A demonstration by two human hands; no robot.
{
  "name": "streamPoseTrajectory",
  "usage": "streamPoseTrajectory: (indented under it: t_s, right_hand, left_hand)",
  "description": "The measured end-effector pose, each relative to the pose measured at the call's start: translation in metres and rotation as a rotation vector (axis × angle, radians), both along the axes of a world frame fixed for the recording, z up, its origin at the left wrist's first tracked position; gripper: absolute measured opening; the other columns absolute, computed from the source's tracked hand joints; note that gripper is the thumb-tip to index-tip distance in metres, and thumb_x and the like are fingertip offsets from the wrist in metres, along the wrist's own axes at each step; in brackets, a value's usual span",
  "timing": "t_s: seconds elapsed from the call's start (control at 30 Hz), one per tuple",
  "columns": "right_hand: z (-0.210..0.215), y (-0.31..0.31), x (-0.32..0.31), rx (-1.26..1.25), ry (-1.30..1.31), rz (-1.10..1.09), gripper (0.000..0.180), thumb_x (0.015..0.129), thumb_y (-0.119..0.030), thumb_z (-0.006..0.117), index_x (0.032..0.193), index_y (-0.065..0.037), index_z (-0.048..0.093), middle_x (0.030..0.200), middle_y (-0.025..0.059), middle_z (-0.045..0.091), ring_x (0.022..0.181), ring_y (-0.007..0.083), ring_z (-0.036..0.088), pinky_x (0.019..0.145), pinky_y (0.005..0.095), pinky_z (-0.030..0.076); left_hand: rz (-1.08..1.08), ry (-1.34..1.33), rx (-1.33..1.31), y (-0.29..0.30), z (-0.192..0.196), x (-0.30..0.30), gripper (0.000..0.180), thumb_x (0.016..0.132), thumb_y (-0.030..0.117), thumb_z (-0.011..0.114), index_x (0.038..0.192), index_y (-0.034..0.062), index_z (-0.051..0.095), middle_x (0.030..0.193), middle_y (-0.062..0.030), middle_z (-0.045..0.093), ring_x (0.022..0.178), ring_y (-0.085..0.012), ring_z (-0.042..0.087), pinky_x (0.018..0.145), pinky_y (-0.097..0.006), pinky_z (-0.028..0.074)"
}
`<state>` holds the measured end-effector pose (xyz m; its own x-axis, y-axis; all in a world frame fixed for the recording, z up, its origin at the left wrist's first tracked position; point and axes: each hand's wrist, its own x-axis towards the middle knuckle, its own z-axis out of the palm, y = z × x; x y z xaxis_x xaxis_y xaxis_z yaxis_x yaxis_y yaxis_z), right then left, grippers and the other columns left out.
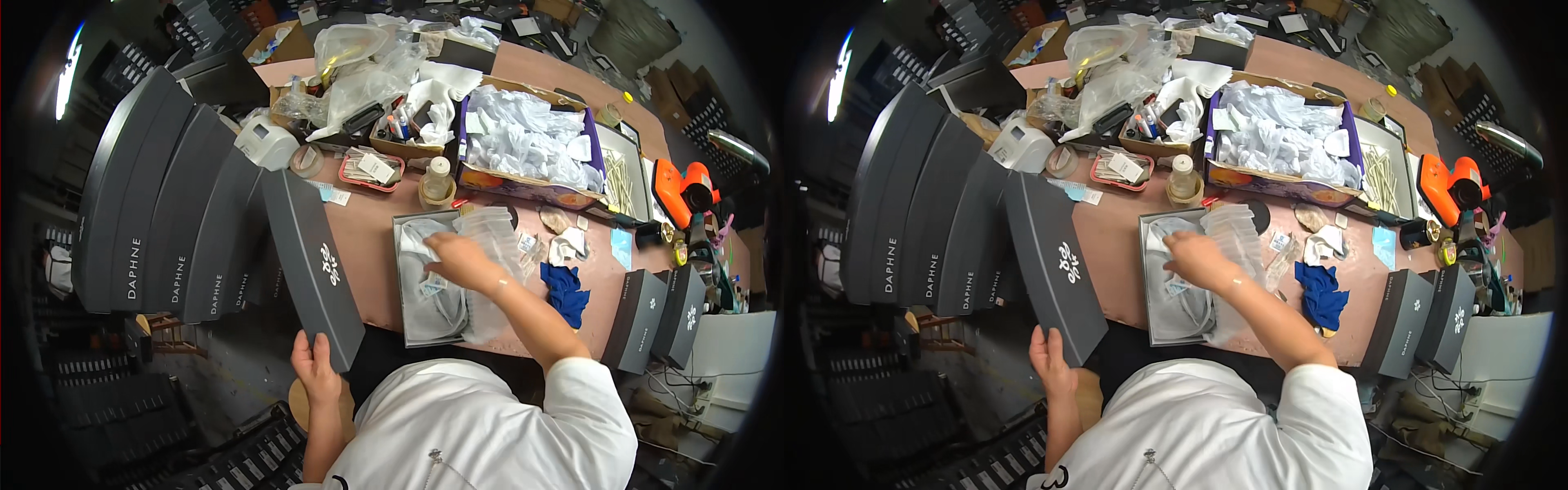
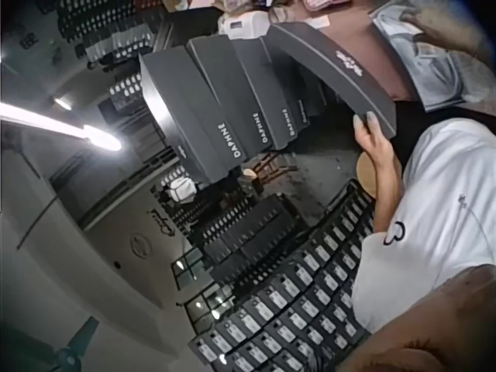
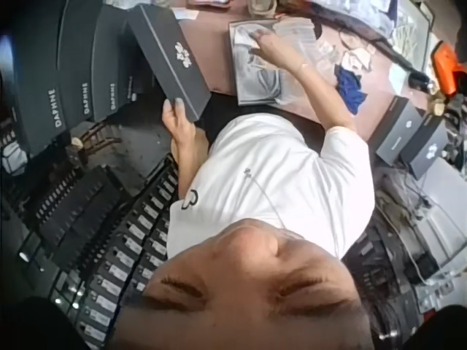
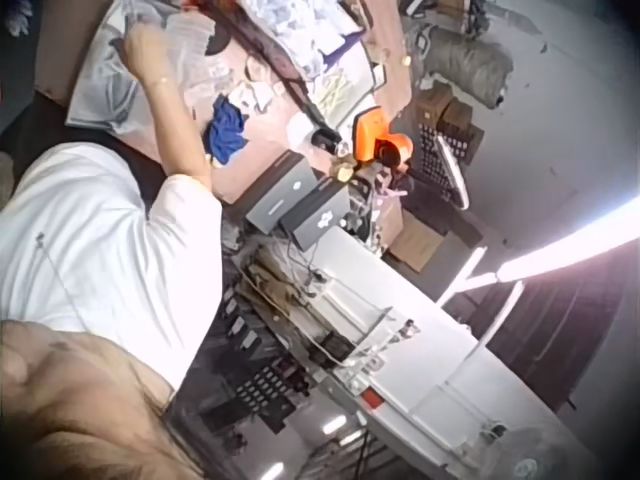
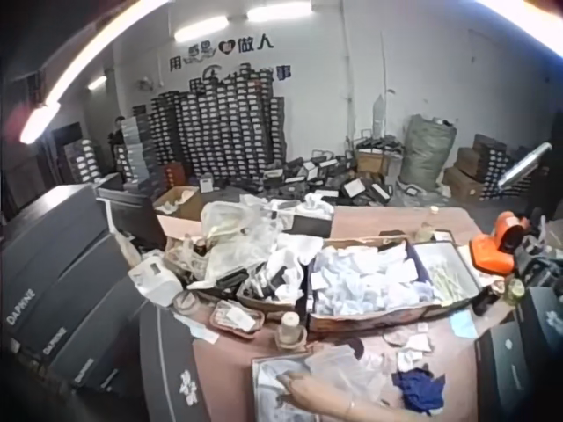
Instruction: Packing high-heeled shoes into protective paper and shoeboxes.
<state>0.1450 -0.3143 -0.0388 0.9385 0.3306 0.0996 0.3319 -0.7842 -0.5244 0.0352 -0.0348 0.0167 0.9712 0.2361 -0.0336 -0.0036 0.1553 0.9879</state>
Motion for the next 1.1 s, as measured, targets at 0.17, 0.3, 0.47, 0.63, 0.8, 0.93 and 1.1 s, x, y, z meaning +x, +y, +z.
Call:
streamPoseTrajectory:
  t_s: [0.17,0.3,0.47,0.63,0.8,0.93,1.1]
  right_hand:
    - [0.037,-0.150,-0.037,0.276,-0.473,-0.657,0.025,0.084,-0.003,0.063,0.109,-0.002,0.060,0.099,0.0134,0.063,0.084,0.0253,0.062,0.077,0.0319,0.049]
    - [-0.051,-0.132,-0.107,0.240,0.081,-0.439,0.072,0.079,-0.020,0.074,0.139,-0.004,0.037,0.132,0.0219,0.050,0.121,0.0350,0.051,0.101,0.0398,0.040]
    - [-0.086,0.052,-0.092,-0.040,-0.056,-0.064,0.072,0.087,-0.039,0.061,0.141,0.000,0.034,0.147,0.0245,0.030,0.136,0.0420,0.028,0.112,0.0497,0.021]
    - [-0.054,0.011,-0.084,1.220,0.441,-0.268,0.072,0.095,-0.052,0.043,0.149,-0.009,0.023,0.150,0.0190,0.030,0.137,0.0331,0.032,0.113,0.0431,0.021]
    - [-0.015,-0.044,-0.135,1.247,0.463,-0.475,0.063,0.098,-0.030,0.050,0.146,0.001,0.023,0.142,0.0132,0.038,0.129,0.0204,0.039,0.107,0.0319,0.031]
    - [-0.071,-0.039,-0.124,0.920,0.407,-0.554,0.053,0.094,-0.025,0.058,0.136,0.002,0.042,0.122,0.0138,0.057,0.113,0.0210,0.054,0.097,0.0302,0.041]
    - [-0.068,0.002,-0.084,0.421,0.228,-0.688,0.063,0.086,-0.040,0.064,0.134,-0.002,0.047,0.101,0.0234,0.054,0.093,0.0382,0.057,0.081,0.0415,0.047]
  left_hand:
    - [-0.133,-0.181,-0.100,0.006,0.034,-0.003,0.040,0.092,0.029,0.063,0.111,-0.0048,0.055,0.100,-0.0068,0.063,0.086,-0.0108,0.058,0.078,-0.024,0.046]
    - [-0.167,-0.315,-0.067,-0.006,0.062,0.012,0.049,0.088,0.036,0.067,0.112,-0.0057,0.055,0.100,-0.0072,0.063,0.086,-0.0109,0.058,0.077,-0.023,0.046]
    - [-0.236,-0.226,0.076,-0.016,0.075,-0.002,0.053,0.085,0.041,0.070,0.107,-0.0059,0.057,0.094,-0.0050,0.064,0.084,-0.0097,0.057,0.076,-0.022,0.045]
    - [-0.366,-0.080,0.084,-0.035,0.058,-0.015,0.052,0.087,0.041,0.067,0.105,-0.0060,0.058,0.091,-0.0038,0.063,0.081,-0.0089,0.055,0.073,-0.021,0.044]
    - [-0.548,0.445,-0.515,-0.067,-0.060,-0.025,0.037,0.094,0.033,0.058,0.108,-0.0008,0.059,0.093,-0.0029,0.062,0.084,-0.0109,0.058,0.072,-0.025,0.046]
    - [-0.565,-0.244,0.833,-0.055,-0.094,-0.009,0.046,0.091,0.035,0.060,0.110,-0.0061,0.056,0.116,-0.0183,0.054,0.104,-0.0323,0.055,0.087,-0.036,0.045]
    - [-0.465,0.383,0.620,-0.042,-0.143,0.016,0.046,0.093,0.038,0.056,0.104,-0.0064,0.059,0.086,-0.0177,0.065,0.079,-0.0263,0.063,0.073,-0.033,0.048]
